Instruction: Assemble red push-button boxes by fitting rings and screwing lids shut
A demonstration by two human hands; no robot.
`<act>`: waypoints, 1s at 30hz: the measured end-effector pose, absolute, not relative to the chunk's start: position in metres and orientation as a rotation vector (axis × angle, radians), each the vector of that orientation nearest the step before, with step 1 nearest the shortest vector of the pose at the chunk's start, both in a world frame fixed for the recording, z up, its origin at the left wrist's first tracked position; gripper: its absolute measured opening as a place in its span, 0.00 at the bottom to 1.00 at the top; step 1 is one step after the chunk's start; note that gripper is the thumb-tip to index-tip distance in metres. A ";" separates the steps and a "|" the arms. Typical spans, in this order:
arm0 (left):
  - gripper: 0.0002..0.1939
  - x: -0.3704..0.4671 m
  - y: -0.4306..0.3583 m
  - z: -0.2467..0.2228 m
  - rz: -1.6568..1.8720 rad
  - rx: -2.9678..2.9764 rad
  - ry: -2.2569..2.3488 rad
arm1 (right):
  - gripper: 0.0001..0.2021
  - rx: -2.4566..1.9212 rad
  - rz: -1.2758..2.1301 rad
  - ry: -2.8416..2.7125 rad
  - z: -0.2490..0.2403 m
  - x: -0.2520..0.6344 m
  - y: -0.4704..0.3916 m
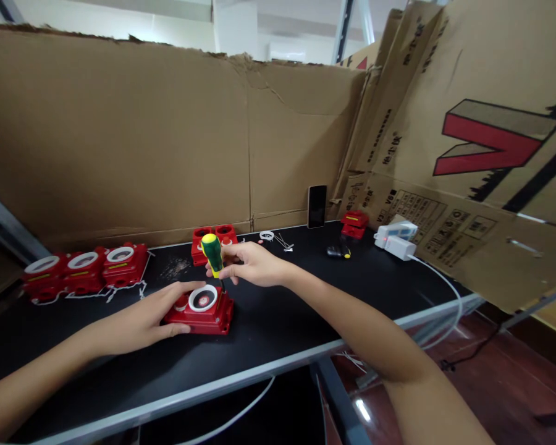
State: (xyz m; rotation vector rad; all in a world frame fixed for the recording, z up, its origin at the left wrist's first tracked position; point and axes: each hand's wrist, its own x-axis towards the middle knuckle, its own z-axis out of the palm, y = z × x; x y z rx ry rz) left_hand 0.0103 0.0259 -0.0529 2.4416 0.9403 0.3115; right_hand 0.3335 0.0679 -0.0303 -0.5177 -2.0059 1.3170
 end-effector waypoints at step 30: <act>0.41 0.033 -0.001 -0.071 0.390 2.712 1.230 | 0.15 -0.877 1.045 -1.909 -0.035 0.319 0.057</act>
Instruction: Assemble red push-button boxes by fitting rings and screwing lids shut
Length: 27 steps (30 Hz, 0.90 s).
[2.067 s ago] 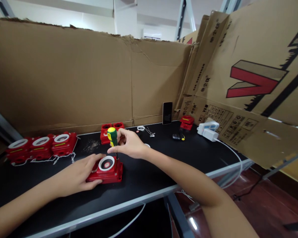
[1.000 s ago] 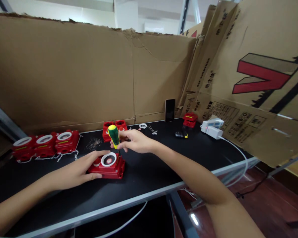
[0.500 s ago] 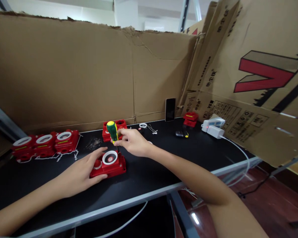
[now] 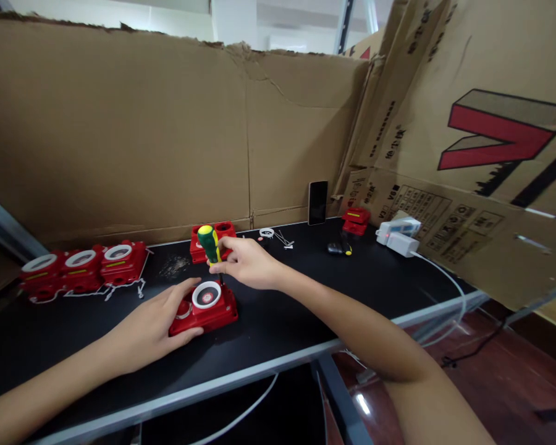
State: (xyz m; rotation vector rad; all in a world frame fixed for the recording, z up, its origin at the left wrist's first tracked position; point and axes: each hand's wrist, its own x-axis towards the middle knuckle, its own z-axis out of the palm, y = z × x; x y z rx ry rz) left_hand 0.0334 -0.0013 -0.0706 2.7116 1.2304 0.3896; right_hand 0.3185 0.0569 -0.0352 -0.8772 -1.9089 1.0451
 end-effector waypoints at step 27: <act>0.38 0.024 0.007 -0.060 0.485 2.712 1.433 | 0.29 -1.183 1.153 -2.375 -0.010 0.339 0.056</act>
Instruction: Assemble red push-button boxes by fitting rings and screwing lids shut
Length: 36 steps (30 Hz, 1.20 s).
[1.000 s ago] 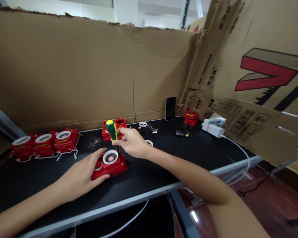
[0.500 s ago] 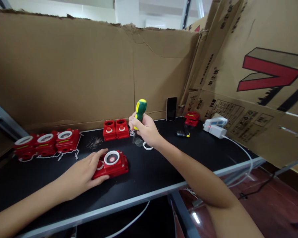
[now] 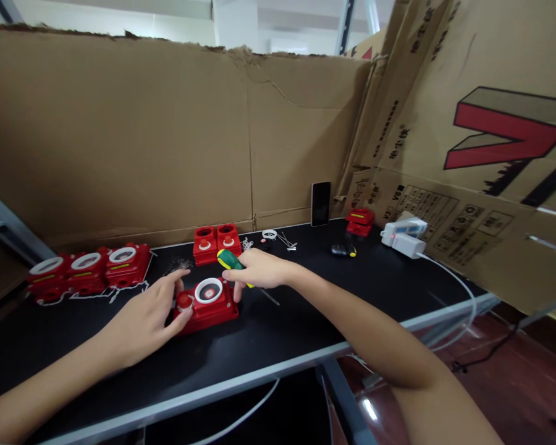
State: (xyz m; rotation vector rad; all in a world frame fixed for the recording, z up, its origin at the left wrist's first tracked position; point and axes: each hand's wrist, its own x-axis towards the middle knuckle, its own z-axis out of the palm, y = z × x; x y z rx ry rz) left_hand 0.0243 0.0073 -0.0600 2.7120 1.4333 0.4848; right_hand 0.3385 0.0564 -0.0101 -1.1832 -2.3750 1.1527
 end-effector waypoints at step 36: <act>0.39 0.011 0.008 -0.032 0.491 2.847 0.610 | 0.24 -0.842 1.400 -2.566 -0.012 0.348 0.061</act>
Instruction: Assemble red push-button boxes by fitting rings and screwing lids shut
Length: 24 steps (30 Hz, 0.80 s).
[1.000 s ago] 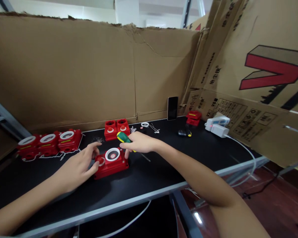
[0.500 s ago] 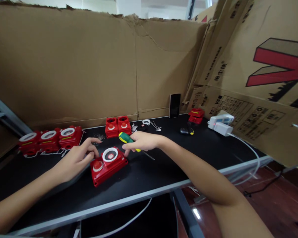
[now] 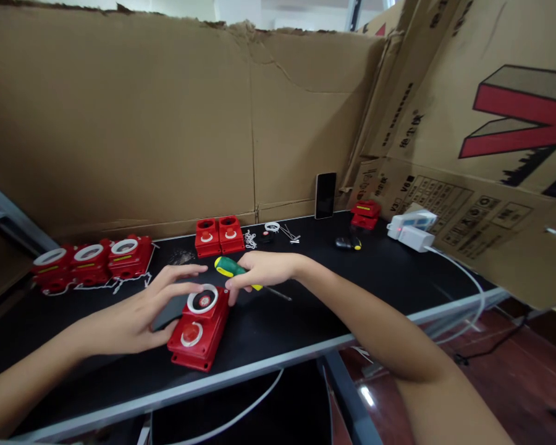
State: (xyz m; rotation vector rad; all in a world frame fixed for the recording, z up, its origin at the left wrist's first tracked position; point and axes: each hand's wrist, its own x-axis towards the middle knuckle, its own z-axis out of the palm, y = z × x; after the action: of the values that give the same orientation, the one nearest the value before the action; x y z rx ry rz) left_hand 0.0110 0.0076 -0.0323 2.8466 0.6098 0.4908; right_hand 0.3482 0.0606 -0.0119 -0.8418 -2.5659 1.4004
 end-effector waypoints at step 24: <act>0.22 0.023 0.011 -0.058 0.463 2.979 0.702 | 0.05 -2.002 0.198 -2.721 0.022 0.393 0.070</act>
State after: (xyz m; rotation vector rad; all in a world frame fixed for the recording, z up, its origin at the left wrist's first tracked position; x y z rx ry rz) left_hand 0.0231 0.0115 -0.0585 2.9793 0.7022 0.4628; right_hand 0.3934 0.0700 0.0224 -2.0024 -2.7213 0.1977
